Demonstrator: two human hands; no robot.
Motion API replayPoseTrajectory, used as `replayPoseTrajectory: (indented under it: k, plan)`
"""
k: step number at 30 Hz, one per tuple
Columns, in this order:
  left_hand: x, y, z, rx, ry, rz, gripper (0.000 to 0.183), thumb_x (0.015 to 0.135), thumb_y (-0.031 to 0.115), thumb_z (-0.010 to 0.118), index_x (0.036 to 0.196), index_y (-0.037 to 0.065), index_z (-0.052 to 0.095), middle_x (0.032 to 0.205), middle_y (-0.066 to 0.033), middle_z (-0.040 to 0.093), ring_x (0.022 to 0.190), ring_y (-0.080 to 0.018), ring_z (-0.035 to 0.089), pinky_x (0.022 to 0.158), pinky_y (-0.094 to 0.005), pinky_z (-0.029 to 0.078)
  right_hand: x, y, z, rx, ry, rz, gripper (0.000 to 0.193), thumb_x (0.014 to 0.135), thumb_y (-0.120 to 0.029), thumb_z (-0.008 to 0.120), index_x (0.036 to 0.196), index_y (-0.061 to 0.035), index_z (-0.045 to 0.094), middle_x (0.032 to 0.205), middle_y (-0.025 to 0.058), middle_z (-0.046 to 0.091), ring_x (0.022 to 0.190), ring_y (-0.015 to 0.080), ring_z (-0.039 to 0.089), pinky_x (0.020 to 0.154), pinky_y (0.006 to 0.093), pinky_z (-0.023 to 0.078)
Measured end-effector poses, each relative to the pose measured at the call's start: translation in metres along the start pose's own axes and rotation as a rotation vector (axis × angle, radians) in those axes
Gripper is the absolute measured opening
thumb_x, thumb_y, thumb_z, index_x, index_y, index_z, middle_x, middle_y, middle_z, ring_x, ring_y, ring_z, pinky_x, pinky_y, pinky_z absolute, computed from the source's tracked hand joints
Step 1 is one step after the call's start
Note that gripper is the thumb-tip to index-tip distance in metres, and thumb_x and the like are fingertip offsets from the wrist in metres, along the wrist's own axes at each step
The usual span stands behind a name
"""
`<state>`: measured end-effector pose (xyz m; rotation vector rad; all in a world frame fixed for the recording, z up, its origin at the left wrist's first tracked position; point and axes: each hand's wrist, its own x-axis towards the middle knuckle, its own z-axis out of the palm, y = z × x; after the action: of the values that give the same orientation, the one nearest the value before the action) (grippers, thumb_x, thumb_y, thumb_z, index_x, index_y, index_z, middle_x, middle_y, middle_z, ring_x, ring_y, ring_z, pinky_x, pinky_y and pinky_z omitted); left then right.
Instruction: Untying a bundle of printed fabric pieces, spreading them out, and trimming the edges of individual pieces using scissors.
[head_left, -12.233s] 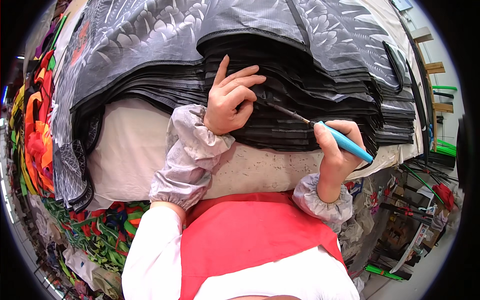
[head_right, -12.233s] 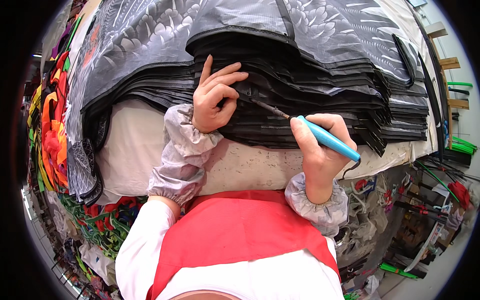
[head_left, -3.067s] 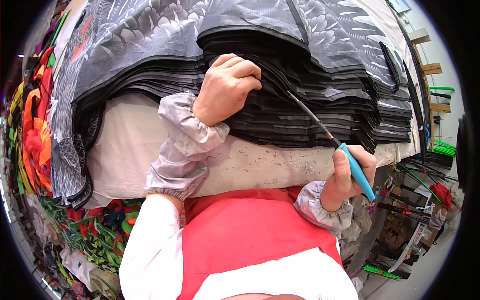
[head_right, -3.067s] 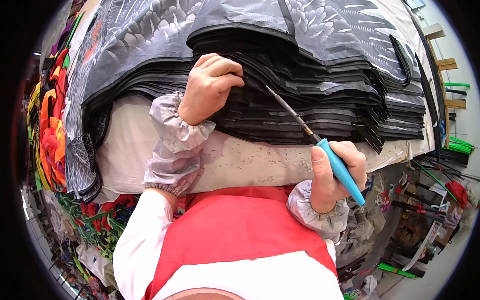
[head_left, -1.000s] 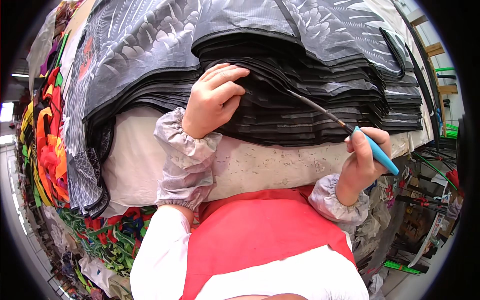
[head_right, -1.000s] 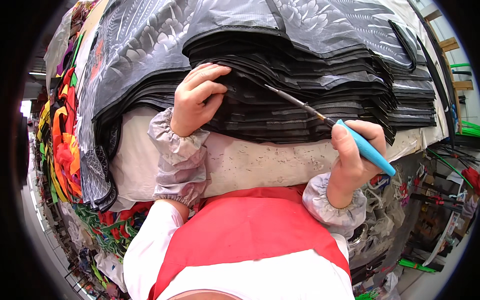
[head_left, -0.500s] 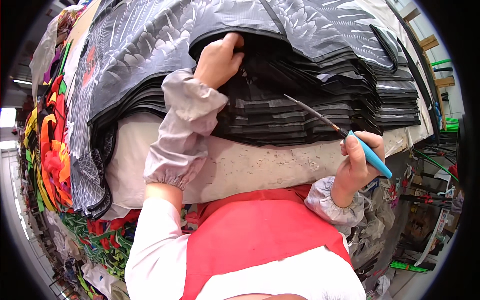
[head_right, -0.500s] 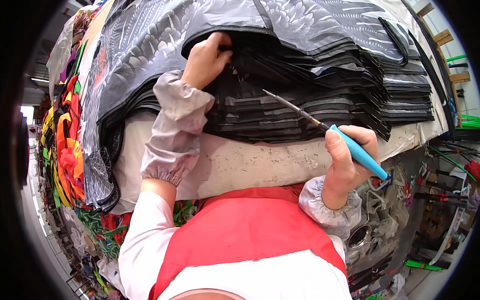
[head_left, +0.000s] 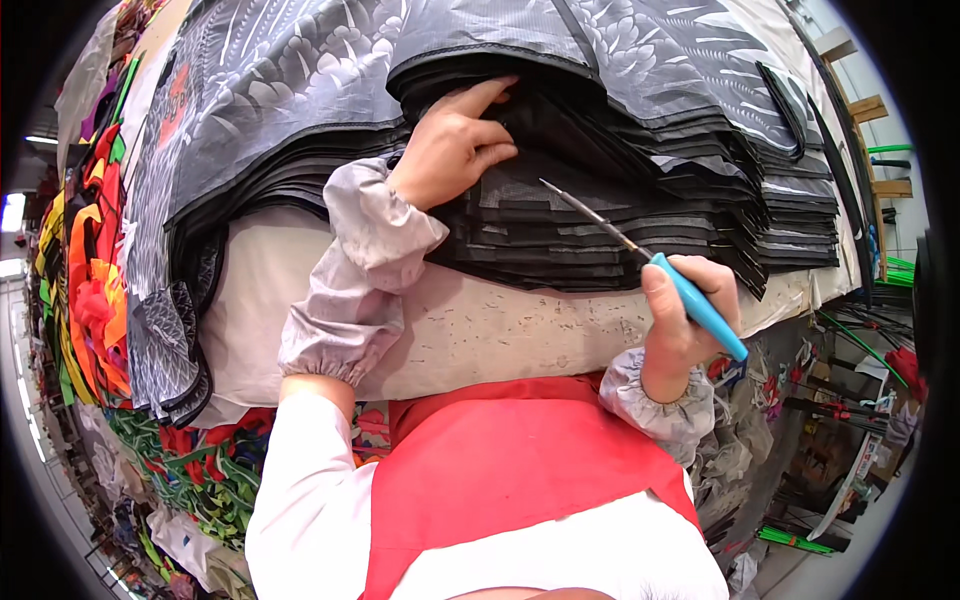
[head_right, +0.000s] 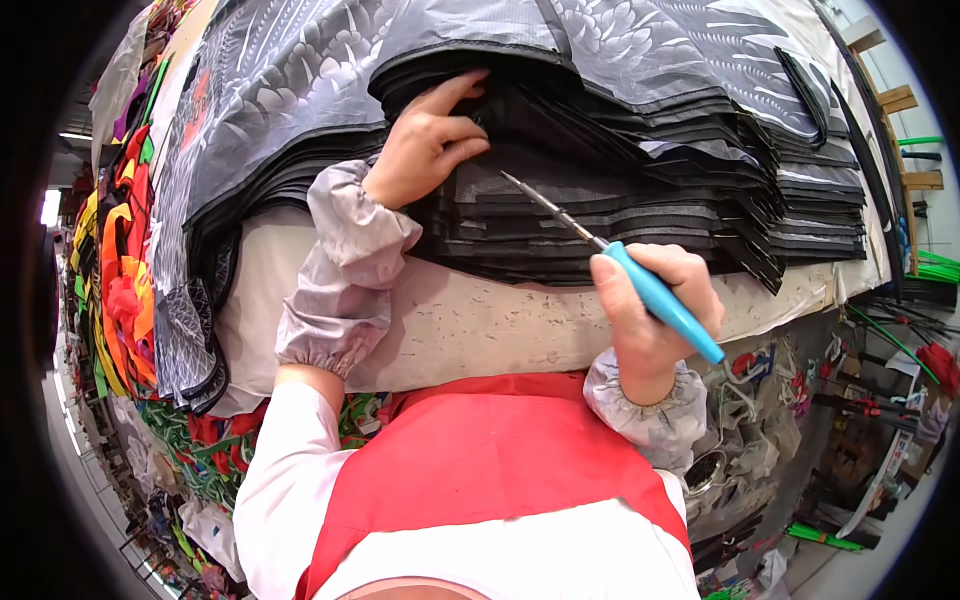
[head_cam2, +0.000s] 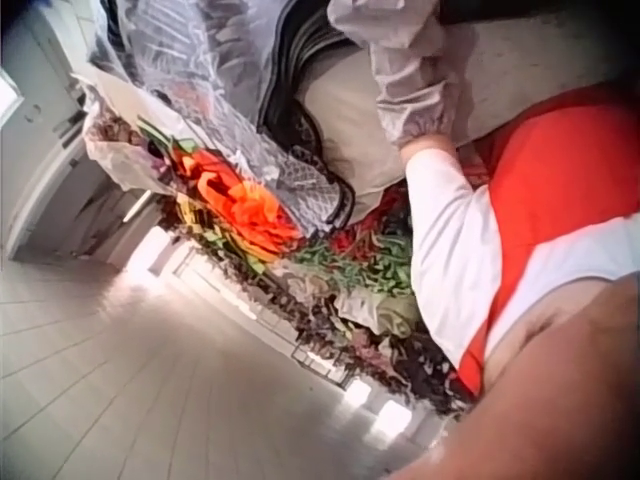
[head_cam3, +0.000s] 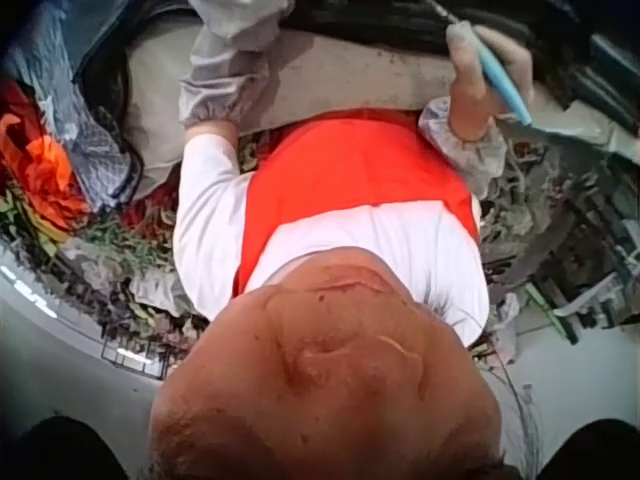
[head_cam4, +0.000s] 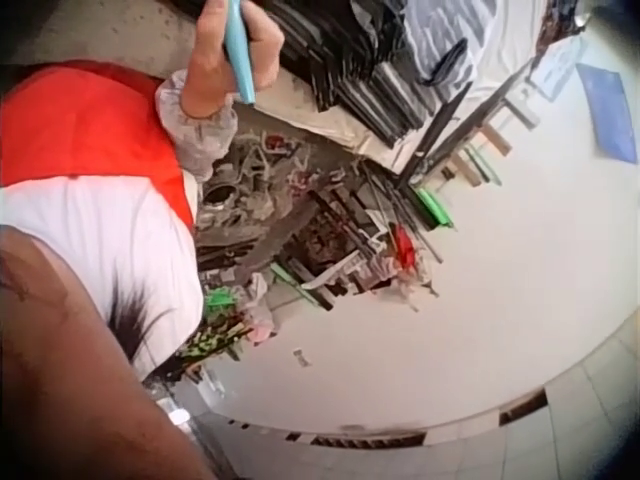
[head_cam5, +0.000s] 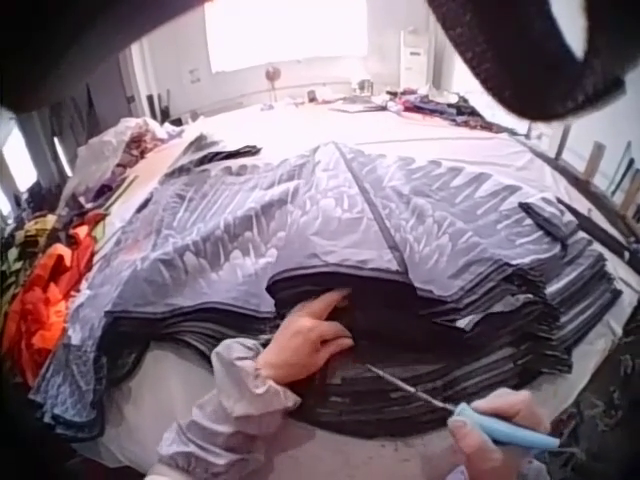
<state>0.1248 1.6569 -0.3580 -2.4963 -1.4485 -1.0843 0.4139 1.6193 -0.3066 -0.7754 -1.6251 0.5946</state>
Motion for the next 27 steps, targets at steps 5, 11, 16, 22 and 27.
replayPoseTrajectory:
  k: [5,11,16,22,27]
  plan:
    - [-0.001,-0.029,0.017,-0.427,-0.071,-0.436,0.016,0.084,0.013,0.066,0.085,-0.002,0.07,0.102,-0.016,0.066,0.086,-0.0249,0.065,0.077,-0.0313,0.05,0.012,0.003,0.036,-0.184,-0.194,-0.42,0.025,0.069,0.003,0.08,0.085,0.0009,0.062,0.069,0.0097,0.064,0.055,0.0181,0.06,0.051,0.0269,0.047]
    - [-0.002,-0.03,0.017,-0.591,-0.02,-0.503,0.024,0.086,0.021,0.065,0.085,-0.003,0.07,0.071,-0.0135,0.067,0.067,-0.0202,0.063,0.064,-0.0316,0.048,0.015,0.014,0.057,-0.252,-0.18,-0.469,0.026,0.067,0.0,0.083,0.083,-0.002,0.062,0.068,0.007,0.063,0.053,0.0201,0.058,0.048,0.0274,0.047]
    - [-0.007,-0.032,0.018,-0.603,-0.009,-0.509,0.024,0.086,0.021,0.065,0.085,-0.003,0.07,0.072,-0.0133,0.067,0.064,-0.0179,0.062,0.062,-0.0306,0.048,0.013,0.016,0.062,-0.253,-0.221,-0.422,0.026,0.069,0.0,0.083,0.086,-0.0001,0.063,0.07,0.0096,0.065,0.057,0.0193,0.061,0.052,0.027,0.049]
    - [-0.004,-0.029,0.013,-0.605,-0.033,-0.498,0.024,0.087,0.02,0.065,0.086,-0.003,0.07,0.072,-0.0115,0.067,0.064,-0.0168,0.062,0.062,-0.0299,0.048,0.013,0.017,0.064,-0.272,-0.225,-0.423,0.026,0.069,0.0,0.083,0.086,-0.0003,0.063,0.07,0.0096,0.065,0.057,0.0194,0.061,0.052,0.0268,0.049]
    - [-0.004,-0.031,0.014,-0.604,-0.041,-0.498,0.024,0.087,0.02,0.064,0.086,-0.003,0.071,0.073,-0.0104,0.069,0.065,-0.0155,0.062,0.063,-0.0291,0.049,0.012,0.017,0.064,-0.25,-0.22,-0.438,0.027,0.069,0.001,0.083,0.087,-0.0005,0.063,0.07,0.0099,0.065,0.058,0.0196,0.062,0.053,0.0269,0.05]
